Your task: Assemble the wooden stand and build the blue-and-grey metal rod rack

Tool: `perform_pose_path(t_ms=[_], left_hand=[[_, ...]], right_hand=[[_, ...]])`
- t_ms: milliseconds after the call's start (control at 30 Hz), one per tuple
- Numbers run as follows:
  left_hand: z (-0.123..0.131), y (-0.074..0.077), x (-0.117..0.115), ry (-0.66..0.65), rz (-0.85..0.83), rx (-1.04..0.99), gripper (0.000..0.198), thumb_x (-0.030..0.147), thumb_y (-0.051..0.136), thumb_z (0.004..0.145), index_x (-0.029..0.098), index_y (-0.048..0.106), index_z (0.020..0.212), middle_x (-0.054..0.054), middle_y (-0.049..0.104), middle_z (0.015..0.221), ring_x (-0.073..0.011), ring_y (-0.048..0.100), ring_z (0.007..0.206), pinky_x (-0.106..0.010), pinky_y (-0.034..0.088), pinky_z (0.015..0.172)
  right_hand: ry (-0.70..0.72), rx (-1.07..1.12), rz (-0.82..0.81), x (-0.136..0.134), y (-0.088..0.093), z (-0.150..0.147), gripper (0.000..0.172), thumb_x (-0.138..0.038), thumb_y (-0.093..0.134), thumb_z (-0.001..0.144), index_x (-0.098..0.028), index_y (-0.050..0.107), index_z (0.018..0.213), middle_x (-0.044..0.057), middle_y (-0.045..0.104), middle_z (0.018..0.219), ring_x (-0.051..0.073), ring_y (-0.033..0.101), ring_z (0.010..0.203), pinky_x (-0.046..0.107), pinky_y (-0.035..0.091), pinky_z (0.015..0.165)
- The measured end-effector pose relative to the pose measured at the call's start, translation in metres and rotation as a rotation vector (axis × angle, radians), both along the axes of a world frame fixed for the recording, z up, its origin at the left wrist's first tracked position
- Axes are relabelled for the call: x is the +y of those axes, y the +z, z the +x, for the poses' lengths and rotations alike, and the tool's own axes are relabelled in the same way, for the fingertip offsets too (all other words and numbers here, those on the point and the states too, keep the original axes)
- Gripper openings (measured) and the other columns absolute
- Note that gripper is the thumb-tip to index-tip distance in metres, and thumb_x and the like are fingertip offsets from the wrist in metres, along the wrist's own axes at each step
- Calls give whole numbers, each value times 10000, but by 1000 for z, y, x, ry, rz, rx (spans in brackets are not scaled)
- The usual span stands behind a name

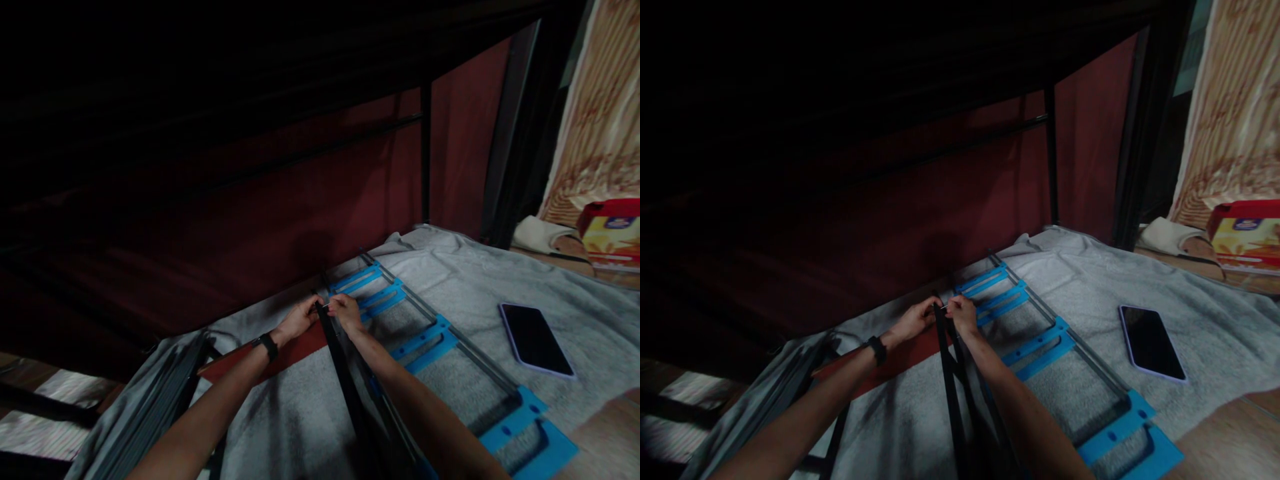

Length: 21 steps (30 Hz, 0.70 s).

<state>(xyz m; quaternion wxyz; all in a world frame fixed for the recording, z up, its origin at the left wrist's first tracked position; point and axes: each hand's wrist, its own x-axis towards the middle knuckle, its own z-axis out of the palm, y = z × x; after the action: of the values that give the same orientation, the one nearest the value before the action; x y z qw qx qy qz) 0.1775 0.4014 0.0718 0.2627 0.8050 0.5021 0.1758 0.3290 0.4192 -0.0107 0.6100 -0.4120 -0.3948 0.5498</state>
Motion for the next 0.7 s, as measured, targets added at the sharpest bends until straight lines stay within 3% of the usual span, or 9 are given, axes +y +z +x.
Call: perform_pose_path(t_ms=[200, 367, 567, 633, 700], left_hand=[[-2, -3, 1, 23, -40, -32, 310, 240, 565, 839, 216, 528, 1147, 57, 558, 713, -108, 460, 607, -213, 317, 588], [-2, -2, 1, 5, -22, -35, 334, 214, 554, 852, 209, 531, 1185, 28, 595, 768, -129, 528, 684, -226, 377, 640], [-3, -5, -4, 20, 47, 44, 566, 102, 543, 825, 211, 453, 1373, -34, 680, 900, -179, 630, 767, -271, 427, 699], [-3, -7, -9, 64, 82, 90, 546, 115, 536, 854, 209, 439, 1382, -56, 694, 927, -204, 658, 811, -287, 433, 731], [-3, -9, -15, 130, 107, 157, 399, 180, 514, 913, 198, 484, 1311, -76, 699, 916, -231, 676, 859, -300, 432, 764]], right_hand=[[31, -57, 59, 0, -5, -6, 152, -380, 610, 745, -231, 636, 726, -14, 642, 700, 177, 645, 691, 328, 582, 693], [-1, -158, 102, -2, -8, -7, 119, -340, 593, 733, -236, 640, 699, -18, 655, 723, 173, 618, 745, 293, 539, 735], [27, -184, 105, 0, -7, -3, 196, -425, 610, 757, -236, 663, 757, 4, 684, 744, 197, 650, 738, 321, 548, 714], [36, -195, 103, -1, -4, -1, 220, -454, 628, 750, -238, 665, 773, 6, 690, 743, 205, 659, 728, 332, 553, 702], [36, -212, 99, -2, -2, -1, 242, -478, 631, 749, -239, 664, 772, 4, 687, 729, 206, 658, 703, 335, 551, 682]])
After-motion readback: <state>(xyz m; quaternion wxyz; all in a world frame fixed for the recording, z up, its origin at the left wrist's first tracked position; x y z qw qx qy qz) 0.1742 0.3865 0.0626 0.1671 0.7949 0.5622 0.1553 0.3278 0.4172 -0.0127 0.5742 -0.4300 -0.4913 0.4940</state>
